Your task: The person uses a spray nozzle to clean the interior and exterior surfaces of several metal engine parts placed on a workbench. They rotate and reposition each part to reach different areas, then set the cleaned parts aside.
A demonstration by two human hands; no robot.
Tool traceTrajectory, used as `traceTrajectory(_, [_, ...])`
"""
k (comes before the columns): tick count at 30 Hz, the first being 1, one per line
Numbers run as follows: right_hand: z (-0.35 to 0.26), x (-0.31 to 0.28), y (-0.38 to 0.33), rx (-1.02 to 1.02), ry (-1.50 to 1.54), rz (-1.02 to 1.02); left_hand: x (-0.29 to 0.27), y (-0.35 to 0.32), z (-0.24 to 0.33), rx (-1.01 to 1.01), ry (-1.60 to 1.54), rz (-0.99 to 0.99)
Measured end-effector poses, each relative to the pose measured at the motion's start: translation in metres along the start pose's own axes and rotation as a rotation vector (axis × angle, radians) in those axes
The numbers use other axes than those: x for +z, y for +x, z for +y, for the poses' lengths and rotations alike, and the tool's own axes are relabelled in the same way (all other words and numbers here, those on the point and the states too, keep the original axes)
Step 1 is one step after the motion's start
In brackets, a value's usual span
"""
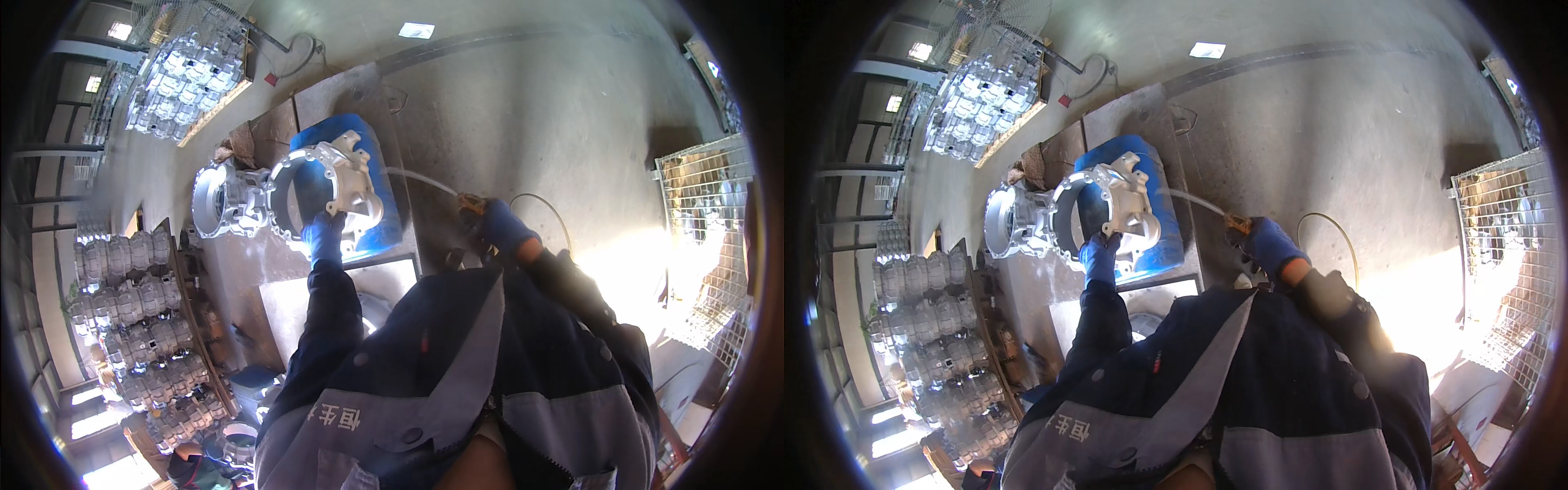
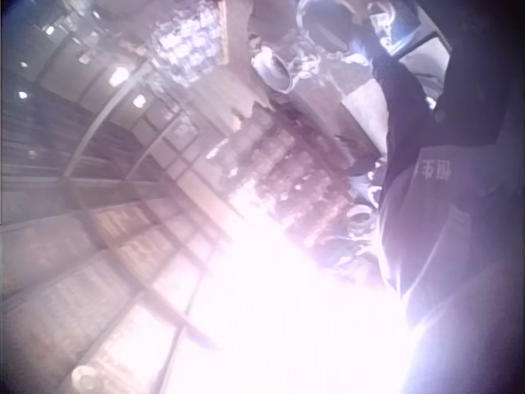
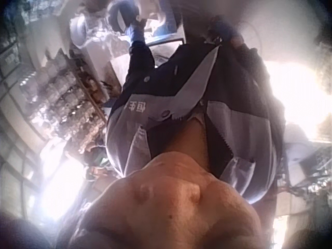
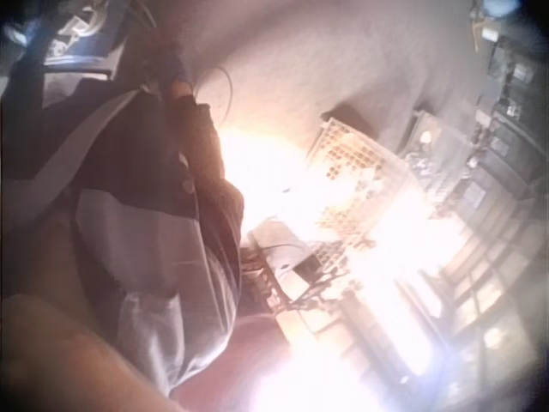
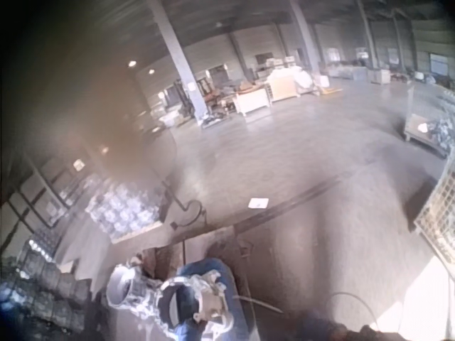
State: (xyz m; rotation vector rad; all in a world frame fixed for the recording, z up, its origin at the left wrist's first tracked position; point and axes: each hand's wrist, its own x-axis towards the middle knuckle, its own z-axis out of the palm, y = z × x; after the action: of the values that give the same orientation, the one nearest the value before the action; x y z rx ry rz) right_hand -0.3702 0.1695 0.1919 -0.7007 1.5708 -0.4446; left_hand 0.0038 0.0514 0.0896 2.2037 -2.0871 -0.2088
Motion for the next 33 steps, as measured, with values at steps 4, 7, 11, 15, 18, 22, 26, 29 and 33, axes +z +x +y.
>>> traceTrajectory(4, [0.050,-0.016,0.012,-0.423,-0.136,-0.065,-0.005,0.012,0.053,-0.230,-0.208,-0.008])
traceTrajectory(7, [0.047,-0.020,0.004,-0.401,-0.251,0.015,-0.007,0.033,0.068,-0.220,-0.322,0.007])
traceTrajectory(11, [0.021,-0.015,-0.003,-0.306,-0.034,-0.203,0.050,0.082,0.018,0.080,-0.622,-0.124])
traceTrajectory(15, [0.045,-0.018,0.032,-0.218,-0.073,0.007,-0.006,0.045,0.013,0.024,-0.827,-0.324])
traceTrajectory(18, [0.041,-0.014,0.036,-0.236,-0.056,-0.292,-0.013,0.011,-0.009,0.119,-0.043,-0.295])
traceTrajectory(22, [0.042,-0.003,0.046,-0.163,0.017,-0.248,0.004,-0.004,-0.013,-0.077,-0.232,-0.203])
traceTrajectory(26, [0.057,0.018,0.072,-0.088,0.086,-0.261,-0.010,-0.007,0.024,-0.105,-0.356,-0.205])
traceTrajectory(29, [0.067,0.009,0.069,-0.244,0.097,-0.183,0.003,-0.008,0.030,-0.115,-0.385,-0.095])
traceTrajectory(33, [0.038,0.000,0.036,-0.112,0.125,-0.213,0.007,-0.005,0.030,-0.073,-0.365,-0.114])
